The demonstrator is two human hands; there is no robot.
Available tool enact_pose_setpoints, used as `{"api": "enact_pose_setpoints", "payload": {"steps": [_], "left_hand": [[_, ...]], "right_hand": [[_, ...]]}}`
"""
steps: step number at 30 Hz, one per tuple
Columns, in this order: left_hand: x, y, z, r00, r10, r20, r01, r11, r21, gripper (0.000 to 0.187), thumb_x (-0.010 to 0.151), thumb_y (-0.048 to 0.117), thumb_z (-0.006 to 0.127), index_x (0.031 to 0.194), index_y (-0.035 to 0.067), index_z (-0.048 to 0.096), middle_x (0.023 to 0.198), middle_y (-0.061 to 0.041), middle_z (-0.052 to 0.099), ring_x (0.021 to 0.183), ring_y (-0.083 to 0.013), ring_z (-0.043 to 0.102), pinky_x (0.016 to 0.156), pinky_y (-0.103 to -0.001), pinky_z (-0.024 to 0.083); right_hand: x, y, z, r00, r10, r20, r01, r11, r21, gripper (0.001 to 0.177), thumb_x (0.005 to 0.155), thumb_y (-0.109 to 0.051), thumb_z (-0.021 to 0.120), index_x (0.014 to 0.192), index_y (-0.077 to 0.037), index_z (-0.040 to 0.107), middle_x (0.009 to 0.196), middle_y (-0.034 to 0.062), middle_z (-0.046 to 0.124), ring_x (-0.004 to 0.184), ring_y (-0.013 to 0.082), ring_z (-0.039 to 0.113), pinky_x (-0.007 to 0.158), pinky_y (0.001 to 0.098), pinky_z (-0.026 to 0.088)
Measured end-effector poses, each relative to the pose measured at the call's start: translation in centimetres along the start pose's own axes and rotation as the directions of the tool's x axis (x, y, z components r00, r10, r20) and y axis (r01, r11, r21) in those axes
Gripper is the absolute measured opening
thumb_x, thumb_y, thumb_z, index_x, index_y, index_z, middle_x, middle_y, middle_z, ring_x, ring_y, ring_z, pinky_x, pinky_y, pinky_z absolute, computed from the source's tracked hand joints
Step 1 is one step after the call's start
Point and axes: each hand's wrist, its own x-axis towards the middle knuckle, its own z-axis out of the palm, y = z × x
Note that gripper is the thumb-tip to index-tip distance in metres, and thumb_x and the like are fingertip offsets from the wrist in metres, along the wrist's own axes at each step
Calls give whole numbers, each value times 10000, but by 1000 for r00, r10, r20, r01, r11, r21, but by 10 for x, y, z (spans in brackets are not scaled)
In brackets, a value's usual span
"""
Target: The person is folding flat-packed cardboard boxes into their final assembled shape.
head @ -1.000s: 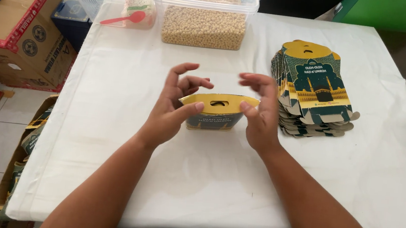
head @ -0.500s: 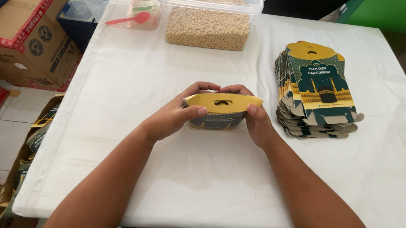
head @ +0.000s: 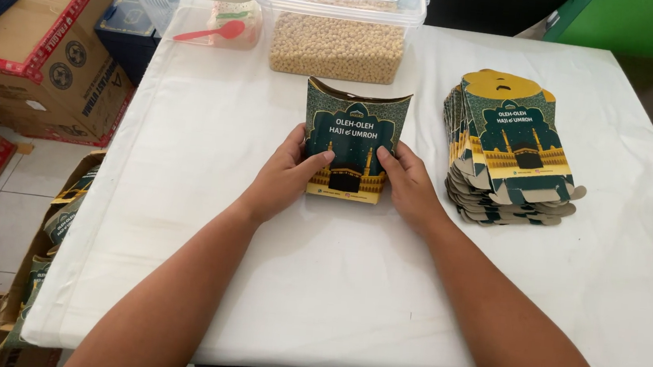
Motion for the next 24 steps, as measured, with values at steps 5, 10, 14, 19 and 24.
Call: {"api": "enact_pose_setpoints", "payload": {"steps": [5, 10, 14, 19, 24], "left_hand": [[17, -30, -9, 994, 88, 61, -87, 996, -15, 710, 992, 196, 651, 1575, 38, 277, 1521, -221, 493, 1476, -348, 411, 1207, -461, 359], [25, -61, -19, 962, 248, 109, -250, 968, -3, 961, 839, 80, 832, 1549, -104, 213, 1491, -362, 451, 1413, -455, 452, 1187, -516, 387], [16, -73, -35, 947, 308, 89, -316, 943, 106, 974, 814, 90, 868, 1573, 33, 261, 1376, -274, 582, 1303, -408, 591, 1115, -466, 491], [-7, -113, -114, 933, 354, -62, -346, 932, 110, 1090, 821, 6, 842, 1642, 106, 132, 1345, -286, 578, 1253, -428, 616, 1104, -477, 503], [-61, -137, -244, 575, 402, -713, -455, 881, 129, 702, 913, 239, 721, 1501, 220, 339, 1305, -142, 575, 993, -126, 677, 787, -276, 601]], "right_hand": [[-6, 1, 3, 996, 61, -68, -58, 997, 44, 457, 1109, -366, 458, 1447, -71, 541, 1283, 144, 656, 1261, 244, 590, 1123, 450, 447], [-9, 6, -11, 925, 280, -257, -310, 947, -82, 874, 1065, -588, 467, 1593, 69, 233, 1613, 339, 305, 1536, 424, 258, 1281, 552, 167], [3, 52, -33, 989, -1, -145, -26, 983, -181, 533, 1150, -377, 393, 1483, 29, 487, 1449, 279, 531, 1393, 346, 465, 1234, 502, 292], [14, 41, -19, 988, -105, 115, 111, 993, -45, 581, 1168, -430, 225, 1380, -24, 582, 1173, 169, 705, 1082, 232, 669, 1018, 318, 476], [6, 28, -21, 988, -56, 143, 67, 995, -80, 655, 1181, -484, 255, 1251, 76, 588, 1249, 244, 655, 1180, 317, 630, 1128, 405, 493]]}}
